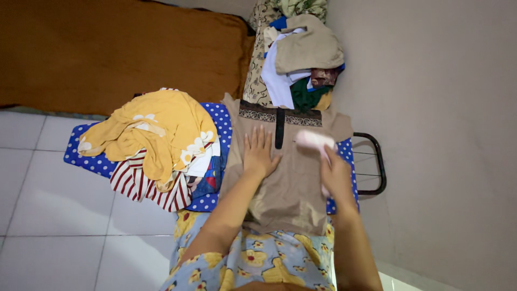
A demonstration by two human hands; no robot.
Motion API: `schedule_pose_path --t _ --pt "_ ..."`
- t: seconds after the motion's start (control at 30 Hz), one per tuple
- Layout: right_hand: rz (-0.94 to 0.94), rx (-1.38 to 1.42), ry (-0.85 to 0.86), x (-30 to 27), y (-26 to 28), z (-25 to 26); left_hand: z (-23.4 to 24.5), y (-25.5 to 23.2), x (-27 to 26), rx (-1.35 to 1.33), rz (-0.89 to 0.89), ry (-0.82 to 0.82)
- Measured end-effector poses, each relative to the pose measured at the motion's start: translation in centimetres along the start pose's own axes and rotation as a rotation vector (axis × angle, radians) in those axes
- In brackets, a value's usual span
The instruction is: The person uses a lint roller to remove lint from several garments laid on a blue polka-dotted ironing board. The person rolls the sticky roller over a brown shirt, then a blue Mario-themed shirt, and other items, periodically lifting the roller to reposition the clothes.
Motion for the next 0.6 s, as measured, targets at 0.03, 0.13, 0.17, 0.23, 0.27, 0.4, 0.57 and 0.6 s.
schedule_pose_path --t 0.03,0.13,0.17,0.23,0.27,0.4,0.57,0.6 --pt "-0.028 -0.033 0.001 2.0 -1.1 -1.5 -0.3 0.1 -0.3 -0.013 0.007 -0.002" --pt "0.094 0.002 -0.092 7.0 -0.8 -5.2 -0.5 0.2 -0.2 -0.027 -0.021 -0.129" --pt "0.054 -0.058 -0.074 8.3 -1.0 -6.6 -0.9 0.4 0.0 -0.026 -0.019 -0.14" --pt "0.023 -0.146 -0.039 9.0 -1.0 -8.5 -1.8 0.7 0.3 -0.027 -0.015 -0.161" --pt "0.032 -0.176 -0.023 8.8 -0.9 -9.2 -1.9 1.0 0.6 -0.037 -0.015 -0.184" --pt "0.061 -0.238 0.045 4.0 -1.5 -9.7 -1.8 1.1 -0.2 -0.067 -0.01 -0.214" --pt "-0.044 -0.245 0.247 -5.6 -2.2 -7.0 1.1 0.4 -0.4 -0.065 -0.007 -0.115" --pt "-0.017 -0.245 0.267 -6.6 -1.7 -5.9 1.3 0.3 -0.2 -0.032 0.005 -0.077"
Point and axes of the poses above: each hand's wrist, its own x-axis towards the middle knuckle, its own z-axis out of the back of the hand, y = z × x, the point moved 10 cm from there along x, towards the middle knuckle, and after that the axes turned 5 degrees about x, right-handed, at the moved point
